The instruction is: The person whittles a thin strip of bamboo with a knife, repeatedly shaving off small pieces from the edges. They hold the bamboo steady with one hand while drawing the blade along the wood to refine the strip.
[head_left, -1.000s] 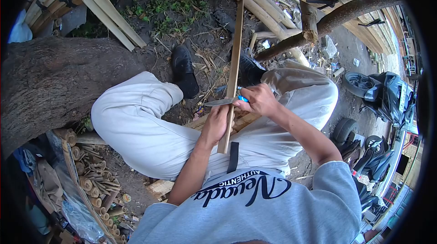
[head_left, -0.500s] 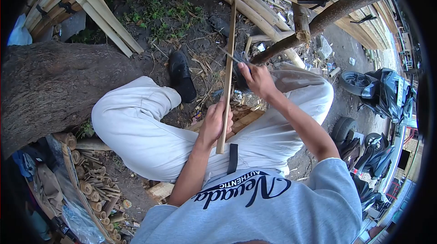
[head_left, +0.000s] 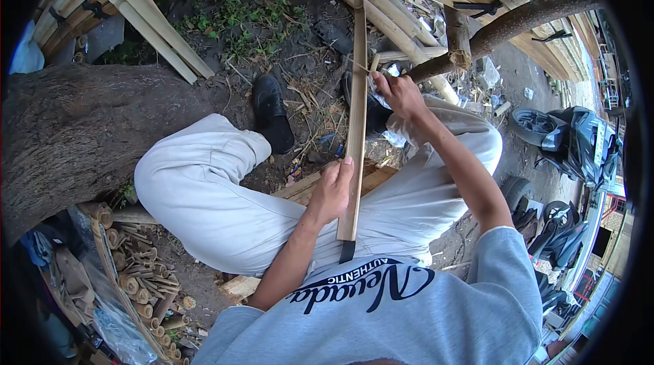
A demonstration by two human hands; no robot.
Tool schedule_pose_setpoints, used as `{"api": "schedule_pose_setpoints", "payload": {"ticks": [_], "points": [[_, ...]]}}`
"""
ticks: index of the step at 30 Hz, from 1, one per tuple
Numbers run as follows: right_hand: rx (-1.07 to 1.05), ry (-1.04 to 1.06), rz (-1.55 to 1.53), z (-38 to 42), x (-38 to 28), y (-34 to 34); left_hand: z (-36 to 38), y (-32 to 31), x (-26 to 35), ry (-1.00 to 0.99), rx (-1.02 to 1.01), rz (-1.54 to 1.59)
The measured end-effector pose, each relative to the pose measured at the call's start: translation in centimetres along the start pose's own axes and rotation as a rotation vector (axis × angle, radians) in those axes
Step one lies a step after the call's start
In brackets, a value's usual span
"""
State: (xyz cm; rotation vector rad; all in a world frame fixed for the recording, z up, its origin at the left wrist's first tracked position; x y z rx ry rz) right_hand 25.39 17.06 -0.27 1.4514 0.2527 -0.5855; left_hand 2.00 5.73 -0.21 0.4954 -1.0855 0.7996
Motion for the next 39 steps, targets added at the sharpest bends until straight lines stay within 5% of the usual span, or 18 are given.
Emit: {"api": "schedule_pose_setpoints", "payload": {"ticks": [3, 9, 11, 14, 18, 25, 29, 39], "points": [[-0.084, 0.024, 0.003, 2.5, -3.6, -0.3, 0.2, 0.8, -0.9, 0.150, 0.029, 0.180], [-0.237, 0.254, 0.025, 12.0, -9.5, -0.4, 0.0, 1.3, 0.7, 0.013, 0.042, 0.026], [-0.197, 0.327, 0.062, 11.0, -8.5, -0.2, -0.1, 1.1, 0.8, 0.002, 0.021, -0.010], [-0.026, 0.082, 0.072, 3.9, -0.1, -0.3, 0.0, 0.4, 0.9, -0.022, -0.002, -0.069], [-0.042, -0.084, -0.059, 2.1, 0.4, -0.1, 0.1, 1.6, 1.8, -0.001, 0.032, -0.096], [-0.252, 0.297, 0.098, 10.4, -8.1, -0.3, 0.0, 1.2, 1.2, -0.023, 0.052, -0.103], [-0.066, -0.011, 0.085, 1.5, 1.1, -0.6, -0.1, 0.6, 0.5, -0.045, -0.002, -0.138], [-0.258, 0.277, 0.117, 8.2, -6.7, -1.1, 0.1, 1.3, 1.4, -0.020, 0.031, -0.117]]}}
Point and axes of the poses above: each hand's wrist, its own z-axis away from the middle knuckle, its own y-axis out of the back of the hand, x = y × z, the point moved 10 cm from there along -z, towards the middle knuckle, and after that the axes turned 6 degrees about -z, right-handed, at the moved point
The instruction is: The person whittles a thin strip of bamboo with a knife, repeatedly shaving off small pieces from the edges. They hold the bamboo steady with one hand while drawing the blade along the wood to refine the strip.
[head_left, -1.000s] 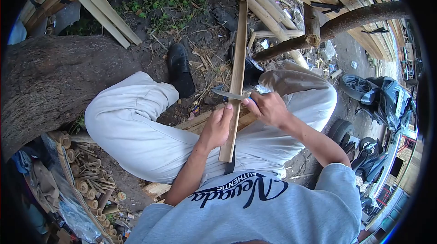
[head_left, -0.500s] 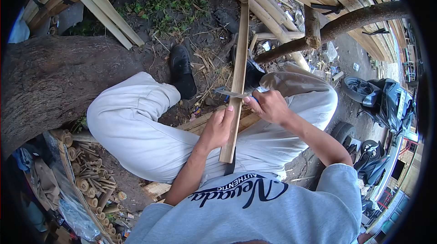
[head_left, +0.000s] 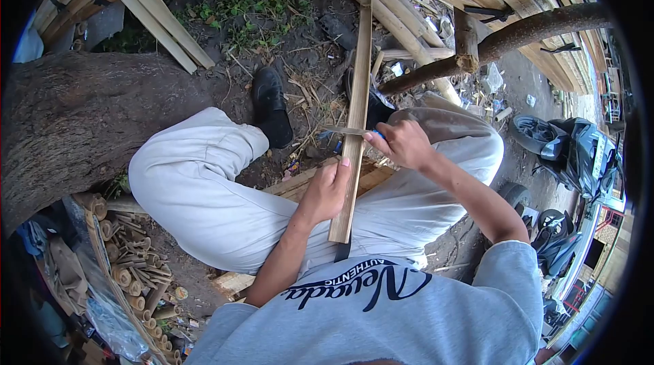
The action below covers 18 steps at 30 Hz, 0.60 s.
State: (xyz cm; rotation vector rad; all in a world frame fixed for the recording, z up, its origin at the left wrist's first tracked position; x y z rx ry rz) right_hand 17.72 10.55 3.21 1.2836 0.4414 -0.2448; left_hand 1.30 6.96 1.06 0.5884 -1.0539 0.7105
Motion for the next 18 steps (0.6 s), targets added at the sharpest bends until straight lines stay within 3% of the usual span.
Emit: {"api": "schedule_pose_setpoints", "payload": {"ticks": [1, 4, 5, 8, 10, 13, 18], "points": [[0.022, 0.024, 0.062, -0.4, 0.6, 0.2, 0.0, -0.1, 0.1, -0.009, -0.009, -0.028], [0.179, -0.244, 0.019, -4.7, 8.9, 0.5, -0.2, -0.7, -0.2, -0.023, -0.025, -0.060], [0.186, -0.245, 0.015, -5.1, 9.4, 0.4, -0.2, -0.7, -0.4, -0.021, -0.028, -0.063], [0.238, -0.259, -0.139, -5.3, 8.5, 0.7, 0.0, 0.6, 0.7, -0.002, 0.005, -0.029], [0.101, -0.106, -0.151, -1.8, 1.9, 0.3, 0.0, 0.2, -0.5, 0.014, 0.002, 0.008], [-0.025, -0.052, -0.142, 1.5, -1.1, -0.5, -0.2, -0.1, -0.6, 0.014, 0.001, 0.038], [0.202, -0.269, -0.132, -4.0, 7.7, 0.3, -0.3, -0.7, -0.9, -0.018, -0.026, 0.038]]}}
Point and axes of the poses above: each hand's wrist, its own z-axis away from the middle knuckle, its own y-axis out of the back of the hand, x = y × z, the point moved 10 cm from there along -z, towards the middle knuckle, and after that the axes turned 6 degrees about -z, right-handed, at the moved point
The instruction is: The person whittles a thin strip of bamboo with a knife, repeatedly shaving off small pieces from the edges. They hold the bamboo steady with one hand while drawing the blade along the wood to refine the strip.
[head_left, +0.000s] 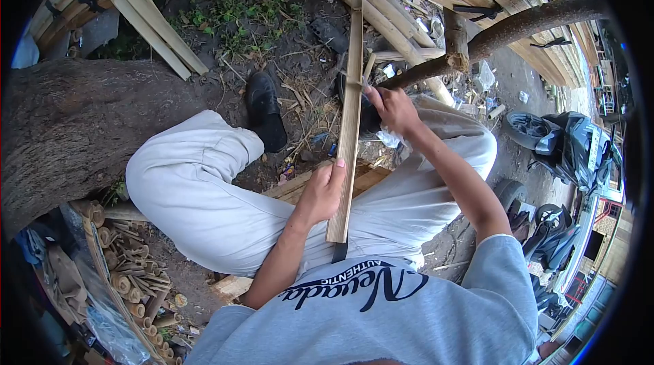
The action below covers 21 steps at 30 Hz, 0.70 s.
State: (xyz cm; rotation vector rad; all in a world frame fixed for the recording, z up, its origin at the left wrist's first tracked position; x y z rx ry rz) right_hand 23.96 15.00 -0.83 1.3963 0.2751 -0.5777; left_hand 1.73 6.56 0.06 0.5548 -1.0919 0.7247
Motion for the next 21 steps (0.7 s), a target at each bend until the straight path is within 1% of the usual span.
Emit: {"api": "schedule_pose_setpoints", "payload": {"ticks": [1, 2, 3, 4, 5, 6, 7, 8, 9, 10, 12, 13, 14, 16, 17, 19, 20, 21], "points": [[0.009, -0.064, -0.042, -1.1, 0.1, 0.3, -0.1, 0.1, 0.2, -0.051, 0.024, 0.040], [0.014, -0.061, -0.050, -0.9, -0.6, 0.1, 0.0, 0.3, 0.3, -0.101, 0.049, 0.078], [0.032, -0.040, -0.146, -0.2, -2.3, 0.3, 0.2, 0.7, 1.0, -0.101, 0.053, 0.070], [0.046, -0.018, -0.239, 0.9, -4.3, 0.8, 0.6, 0.0, 0.0, 0.139, -0.012, 0.432], [-0.062, -0.033, -0.286, 3.1, -6.8, 0.6, 1.4, -1.5, -1.0, 0.379, -0.079, 0.796], [-0.083, 0.050, -0.322, 5.4, -8.3, -0.1, 1.3, -1.5, -1.3, 0.376, -0.076, 0.800], [-0.092, 0.142, -0.328, 7.9, -10.7, 0.2, 1.2, -2.0, -1.4, 0.343, -0.104, 0.881], [-0.074, 0.218, -0.270, 10.2, -11.6, -0.3, 1.2, -2.3, -1.3, 0.311, -0.131, 0.961], [-0.097, 0.234, -0.264, 11.7, -12.2, -0.8, 1.2, -2.0, -0.2, 0.289, -0.122, 0.851], [-0.103, 0.233, -0.268, 12.0, -12.2, -0.9, 1.3, -2.1, 0.0, 0.294, -0.117, 0.852], [-0.083, 0.314, -0.191, 12.8, -13.0, -0.2, 1.6, -2.3, 0.2, 0.298, -0.116, 0.878], [-0.055, 0.292, -0.097, 12.0, -11.8, -0.3, 1.6, -2.6, 0.0, 0.242, -0.168, 0.870], [-0.049, 0.289, -0.096, 10.0, -10.3, -0.8, 1.5, -2.6, -0.7, 0.241, -0.174, 0.866], [0.102, 0.054, -0.113, 5.9, -5.6, -0.1, 1.7, -3.4, 0.4, 0.191, -0.312, 1.153], [0.108, 0.054, -0.113, 6.1, -5.4, 0.0, 1.7, -3.4, 0.5, 0.189, -0.316, 1.149], [0.054, 0.050, -0.172, 6.0, -6.4, -0.3, 1.8, -3.1, 1.1, 0.176, -0.328, 1.168], [-0.017, 0.078, -0.236, 7.5, -7.8, -0.8, 1.9, -2.9, 1.2, 0.170, -0.327, 1.188], [-0.042, 0.169, -0.242, 9.5, -9.9, -1.1, 2.1, -2.9, 1.1, 0.166, -0.317, 1.196]]}}
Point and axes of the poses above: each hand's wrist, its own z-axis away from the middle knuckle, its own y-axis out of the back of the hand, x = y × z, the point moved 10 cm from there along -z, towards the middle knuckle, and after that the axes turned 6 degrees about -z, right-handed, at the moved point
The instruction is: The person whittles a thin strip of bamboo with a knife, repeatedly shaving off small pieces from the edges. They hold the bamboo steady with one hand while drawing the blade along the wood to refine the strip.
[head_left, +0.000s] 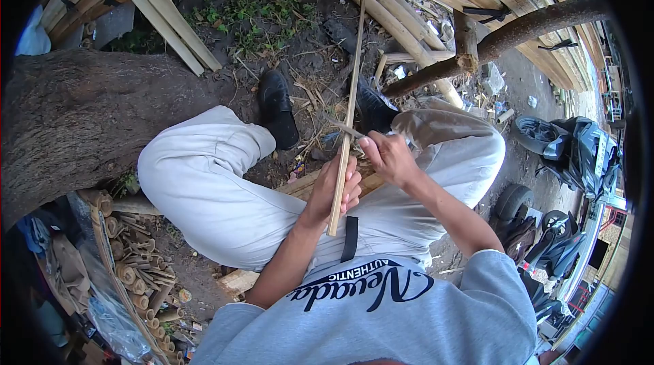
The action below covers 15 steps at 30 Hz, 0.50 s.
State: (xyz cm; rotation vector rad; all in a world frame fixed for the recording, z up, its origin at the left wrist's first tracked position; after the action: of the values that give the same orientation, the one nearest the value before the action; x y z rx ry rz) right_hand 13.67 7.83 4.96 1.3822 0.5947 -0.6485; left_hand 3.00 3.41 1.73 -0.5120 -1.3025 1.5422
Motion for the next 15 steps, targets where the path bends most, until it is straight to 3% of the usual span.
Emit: {"api": "schedule_pose_setpoints", "payload": {"ticks": [2, 5, 7, 9, 11, 13, 15], "points": [[-0.039, 0.094, 0.000, 1.2, -2.6, -0.1, 0.2, 1.5, -0.6, 0.021, 0.146, -0.021], [-0.135, 0.154, 0.030, 1.1, -3.3, -0.6, -0.1, 1.1, -0.9, 0.035, 0.075, -0.052], [0.009, -0.062, 0.126, -2.6, 1.6, 1.3, -0.1, 0.6, -0.9, 0.036, 0.049, -0.062], [0.130, -0.095, 0.170, -6.0, 3.4, 3.2, -0.3, 0.6, -0.6, 0.016, 0.039, -0.118], [0.111, -0.102, 0.228, -5.7, 2.3, 3.0, -0.3, 0.5, -0.2, 0.018, 0.030, -0.106], [-0.082, 0.058, 0.184, -3.1, -2.3, 0.8, -0.1, 0.3, -0.1, 0.018, 0.029, -0.077], [-0.218, 0.181, 0.258, -0.6, -6.0, -0.5, 0.1, 1.4, -0.6, 0.051, 0.200, -0.183]]}}
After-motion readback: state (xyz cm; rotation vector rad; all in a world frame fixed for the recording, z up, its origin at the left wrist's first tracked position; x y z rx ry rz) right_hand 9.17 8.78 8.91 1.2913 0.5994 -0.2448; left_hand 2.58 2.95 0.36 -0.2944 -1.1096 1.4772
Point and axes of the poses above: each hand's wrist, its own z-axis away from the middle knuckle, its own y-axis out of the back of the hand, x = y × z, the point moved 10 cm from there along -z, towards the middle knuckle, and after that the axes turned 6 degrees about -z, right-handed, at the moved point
